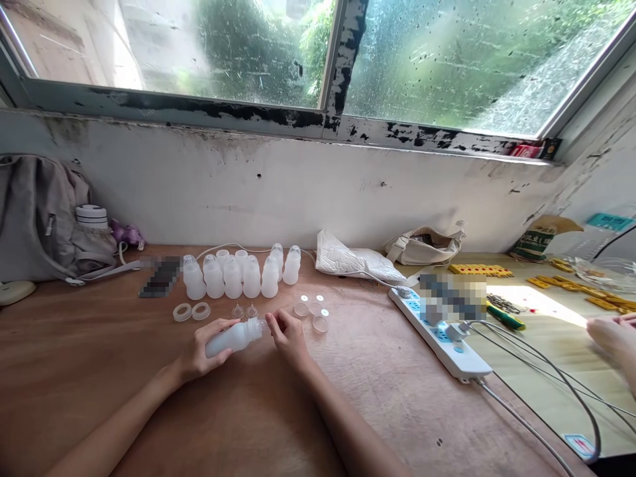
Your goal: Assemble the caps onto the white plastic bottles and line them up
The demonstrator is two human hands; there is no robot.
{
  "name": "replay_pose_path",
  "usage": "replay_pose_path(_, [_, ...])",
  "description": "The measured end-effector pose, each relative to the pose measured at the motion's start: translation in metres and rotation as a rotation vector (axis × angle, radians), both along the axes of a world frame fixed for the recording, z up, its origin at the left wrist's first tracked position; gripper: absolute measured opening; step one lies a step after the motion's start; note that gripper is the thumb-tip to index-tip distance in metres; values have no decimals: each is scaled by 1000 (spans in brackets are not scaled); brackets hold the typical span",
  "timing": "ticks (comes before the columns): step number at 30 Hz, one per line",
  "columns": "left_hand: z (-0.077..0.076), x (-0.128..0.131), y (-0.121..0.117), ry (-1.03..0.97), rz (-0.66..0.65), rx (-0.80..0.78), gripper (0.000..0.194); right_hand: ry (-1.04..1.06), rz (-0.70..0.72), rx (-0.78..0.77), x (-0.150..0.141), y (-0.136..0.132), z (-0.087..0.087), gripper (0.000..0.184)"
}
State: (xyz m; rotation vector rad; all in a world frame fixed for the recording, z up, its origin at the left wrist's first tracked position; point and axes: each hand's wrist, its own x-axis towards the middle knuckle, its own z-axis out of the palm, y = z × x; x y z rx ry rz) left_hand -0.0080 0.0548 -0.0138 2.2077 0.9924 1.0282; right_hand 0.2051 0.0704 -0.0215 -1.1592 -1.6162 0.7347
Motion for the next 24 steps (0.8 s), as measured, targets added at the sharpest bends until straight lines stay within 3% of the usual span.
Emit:
replay_pose_path(14, [13, -7, 2, -79, -17, -291, 42, 118, 128, -52, -2, -1, 6, 20])
replay_pose_path(24, [2, -10, 8, -151, -30, -319, 42, 252, 248, -120, 1, 2, 9, 17])
